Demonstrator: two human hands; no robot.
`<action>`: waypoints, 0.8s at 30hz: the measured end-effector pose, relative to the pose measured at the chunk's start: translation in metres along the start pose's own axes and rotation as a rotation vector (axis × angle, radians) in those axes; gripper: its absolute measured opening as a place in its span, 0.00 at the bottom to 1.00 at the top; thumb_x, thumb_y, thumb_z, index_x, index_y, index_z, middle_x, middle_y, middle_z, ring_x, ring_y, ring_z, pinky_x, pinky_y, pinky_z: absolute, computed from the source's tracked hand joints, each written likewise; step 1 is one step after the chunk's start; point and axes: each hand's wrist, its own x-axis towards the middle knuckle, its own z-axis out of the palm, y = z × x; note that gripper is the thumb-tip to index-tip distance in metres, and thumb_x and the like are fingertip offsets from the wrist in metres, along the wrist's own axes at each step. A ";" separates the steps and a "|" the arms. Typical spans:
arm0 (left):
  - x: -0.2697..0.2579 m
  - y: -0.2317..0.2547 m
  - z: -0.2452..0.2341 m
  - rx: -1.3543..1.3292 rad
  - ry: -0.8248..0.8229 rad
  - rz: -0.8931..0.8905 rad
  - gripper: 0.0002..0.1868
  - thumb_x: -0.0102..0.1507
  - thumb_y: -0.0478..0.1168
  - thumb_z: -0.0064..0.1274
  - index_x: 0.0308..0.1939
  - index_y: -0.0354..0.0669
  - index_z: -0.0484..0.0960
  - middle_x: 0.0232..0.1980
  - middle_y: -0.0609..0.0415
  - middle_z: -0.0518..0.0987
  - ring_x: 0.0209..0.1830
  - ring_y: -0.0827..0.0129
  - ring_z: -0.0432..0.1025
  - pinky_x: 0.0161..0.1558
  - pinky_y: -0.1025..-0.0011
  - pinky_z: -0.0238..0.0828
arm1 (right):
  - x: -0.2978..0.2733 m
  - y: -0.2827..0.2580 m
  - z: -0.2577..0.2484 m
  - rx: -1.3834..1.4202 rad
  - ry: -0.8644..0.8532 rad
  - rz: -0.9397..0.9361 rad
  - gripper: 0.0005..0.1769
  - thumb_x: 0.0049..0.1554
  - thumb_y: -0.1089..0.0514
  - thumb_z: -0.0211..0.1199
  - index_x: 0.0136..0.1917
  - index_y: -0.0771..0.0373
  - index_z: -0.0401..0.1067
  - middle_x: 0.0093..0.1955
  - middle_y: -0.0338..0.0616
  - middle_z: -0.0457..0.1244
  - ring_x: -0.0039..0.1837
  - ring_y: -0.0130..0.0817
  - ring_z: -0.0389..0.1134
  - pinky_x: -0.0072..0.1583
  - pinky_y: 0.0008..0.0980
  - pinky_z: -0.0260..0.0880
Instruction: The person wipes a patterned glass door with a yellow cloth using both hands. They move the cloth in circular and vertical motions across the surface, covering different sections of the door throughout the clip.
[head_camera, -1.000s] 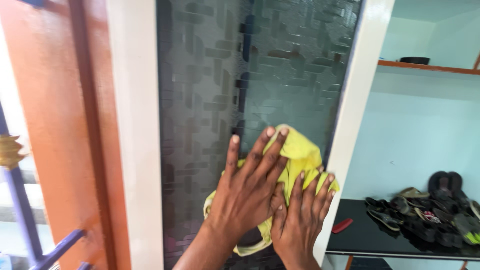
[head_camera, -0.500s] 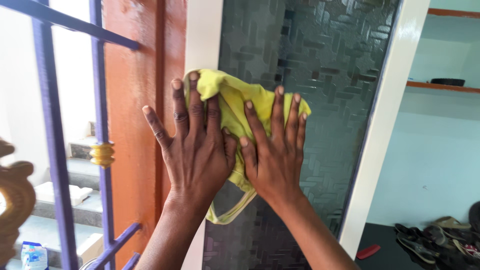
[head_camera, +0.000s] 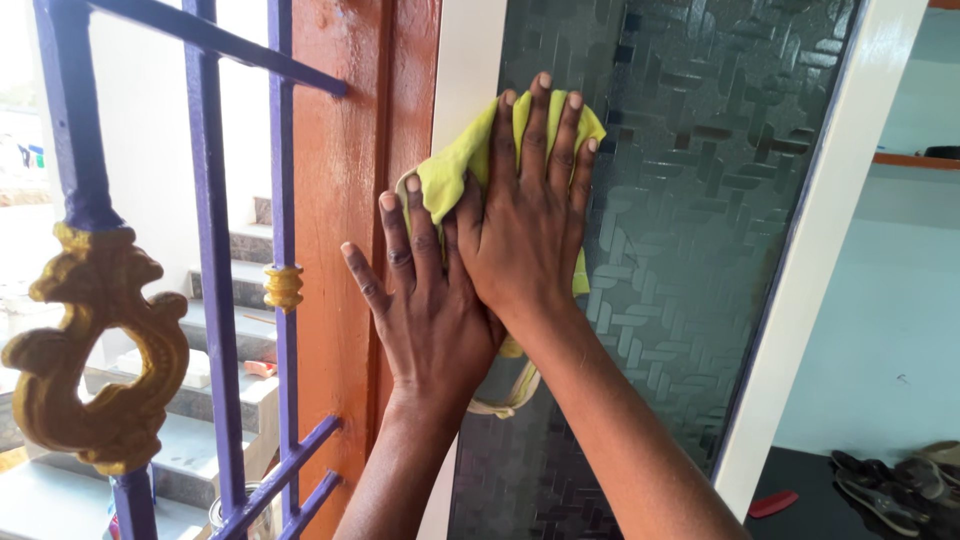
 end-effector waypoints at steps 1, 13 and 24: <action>-0.005 -0.001 0.000 0.000 0.001 -0.004 0.35 0.72 0.53 0.36 0.81 0.42 0.59 0.84 0.36 0.50 0.86 0.44 0.39 0.73 0.36 0.12 | -0.005 0.000 0.001 0.002 0.002 -0.004 0.40 0.69 0.42 0.43 0.85 0.67 0.44 0.87 0.58 0.31 0.87 0.58 0.24 0.82 0.63 0.24; -0.052 -0.007 0.005 0.029 -0.027 -0.021 0.35 0.73 0.53 0.36 0.80 0.37 0.61 0.83 0.34 0.52 0.85 0.43 0.40 0.74 0.36 0.14 | -0.047 -0.004 0.008 -0.001 -0.068 -0.002 0.42 0.69 0.36 0.41 0.85 0.64 0.41 0.87 0.57 0.30 0.87 0.55 0.25 0.82 0.61 0.25; -0.096 -0.011 0.007 0.050 -0.063 -0.033 0.35 0.70 0.49 0.37 0.78 0.34 0.62 0.82 0.31 0.53 0.84 0.40 0.41 0.74 0.34 0.17 | -0.088 -0.005 0.010 -0.040 -0.097 -0.036 0.41 0.69 0.36 0.39 0.85 0.62 0.41 0.87 0.54 0.31 0.87 0.55 0.27 0.82 0.60 0.29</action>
